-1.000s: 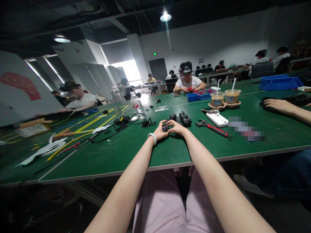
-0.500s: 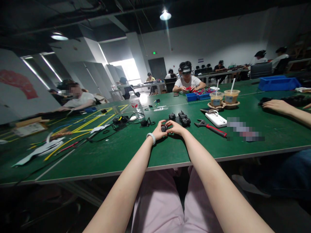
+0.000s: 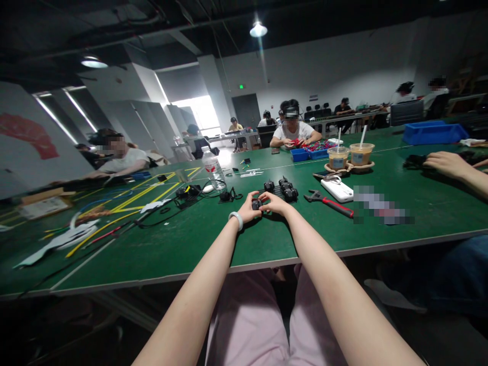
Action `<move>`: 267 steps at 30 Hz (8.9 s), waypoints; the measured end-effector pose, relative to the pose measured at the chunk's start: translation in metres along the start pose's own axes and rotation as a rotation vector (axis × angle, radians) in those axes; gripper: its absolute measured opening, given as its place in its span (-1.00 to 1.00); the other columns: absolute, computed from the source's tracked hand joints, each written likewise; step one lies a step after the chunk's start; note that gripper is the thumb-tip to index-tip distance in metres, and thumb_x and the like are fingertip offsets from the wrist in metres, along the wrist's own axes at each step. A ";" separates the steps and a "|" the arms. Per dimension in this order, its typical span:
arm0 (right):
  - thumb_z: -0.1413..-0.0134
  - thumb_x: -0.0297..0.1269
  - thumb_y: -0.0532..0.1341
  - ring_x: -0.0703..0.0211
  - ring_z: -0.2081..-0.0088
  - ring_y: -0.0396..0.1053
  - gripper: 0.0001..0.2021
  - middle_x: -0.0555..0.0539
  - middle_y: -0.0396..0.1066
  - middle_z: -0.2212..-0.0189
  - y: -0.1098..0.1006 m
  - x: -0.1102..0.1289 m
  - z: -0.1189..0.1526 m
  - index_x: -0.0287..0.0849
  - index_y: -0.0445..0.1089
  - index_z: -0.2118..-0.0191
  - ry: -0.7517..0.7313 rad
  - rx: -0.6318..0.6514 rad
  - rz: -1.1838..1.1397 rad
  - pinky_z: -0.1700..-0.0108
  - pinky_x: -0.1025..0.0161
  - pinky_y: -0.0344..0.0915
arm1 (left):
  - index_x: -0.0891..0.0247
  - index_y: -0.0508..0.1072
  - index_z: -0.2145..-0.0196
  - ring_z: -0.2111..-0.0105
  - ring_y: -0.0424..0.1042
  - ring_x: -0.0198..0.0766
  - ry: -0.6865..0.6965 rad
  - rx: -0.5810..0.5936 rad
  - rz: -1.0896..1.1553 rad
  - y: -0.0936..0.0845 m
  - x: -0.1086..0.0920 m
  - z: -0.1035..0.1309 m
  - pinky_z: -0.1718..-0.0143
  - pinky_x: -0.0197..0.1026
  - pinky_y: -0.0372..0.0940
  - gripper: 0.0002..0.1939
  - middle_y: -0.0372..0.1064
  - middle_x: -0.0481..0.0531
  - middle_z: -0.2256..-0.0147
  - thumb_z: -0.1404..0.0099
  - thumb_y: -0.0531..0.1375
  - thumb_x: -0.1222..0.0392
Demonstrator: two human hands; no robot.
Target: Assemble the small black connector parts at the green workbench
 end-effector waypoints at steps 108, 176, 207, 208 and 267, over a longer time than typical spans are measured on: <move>0.41 -0.48 0.16 0.26 0.32 0.23 -0.70 -0.01 0.27 0.38 -0.009 0.012 0.001 -0.22 0.24 0.36 -0.099 -0.154 0.176 0.28 0.27 0.20 | 0.29 -0.09 -0.02 0.46 0.24 -0.39 0.041 0.014 -0.084 0.004 0.008 -0.003 0.34 -0.19 0.22 -0.18 0.20 0.04 0.30 0.22 0.18 0.38; 0.43 -0.51 0.17 0.38 0.48 0.15 -0.60 0.10 0.17 0.49 0.003 0.008 0.002 -0.16 0.19 0.29 -0.074 0.000 -0.071 0.37 0.37 0.12 | 0.30 -0.03 0.00 0.37 0.25 -0.33 0.038 -0.021 -0.015 -0.001 0.007 -0.002 0.24 -0.12 0.19 -0.17 0.17 0.06 0.27 0.26 0.20 0.43; 0.42 -0.50 0.18 0.36 0.48 0.15 -0.59 0.11 0.18 0.54 0.000 0.002 0.003 -0.15 0.19 0.27 -0.062 -0.016 -0.007 0.39 0.37 0.12 | 0.32 -0.06 -0.01 0.37 0.25 -0.34 0.048 -0.011 -0.055 0.002 0.004 -0.002 0.28 -0.16 0.22 -0.17 0.17 0.10 0.24 0.24 0.19 0.42; 0.42 -0.50 0.18 0.36 0.48 0.15 -0.59 0.11 0.17 0.54 0.001 0.003 0.003 -0.15 0.19 0.26 -0.067 -0.011 -0.011 0.39 0.37 0.12 | 0.32 -0.06 -0.01 0.37 0.25 -0.33 0.045 -0.007 -0.047 0.003 0.004 -0.002 0.29 -0.16 0.23 -0.17 0.17 0.10 0.25 0.24 0.19 0.42; 0.30 -0.42 0.19 0.31 0.37 0.24 -0.60 -0.01 0.29 0.41 -0.006 -0.002 0.001 -0.24 0.25 0.18 -0.027 -0.083 0.092 0.23 0.26 0.18 | 0.29 -0.07 -0.02 0.45 0.23 -0.39 0.007 -0.012 -0.114 0.002 0.007 -0.002 0.35 -0.20 0.22 -0.17 0.18 0.08 0.27 0.23 0.19 0.39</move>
Point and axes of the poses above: each hand's wrist, its own z-axis away from the middle knuckle, its own y-axis out of the palm, x = y × z, the point moved 10 cm from there along -z, towards the middle knuckle
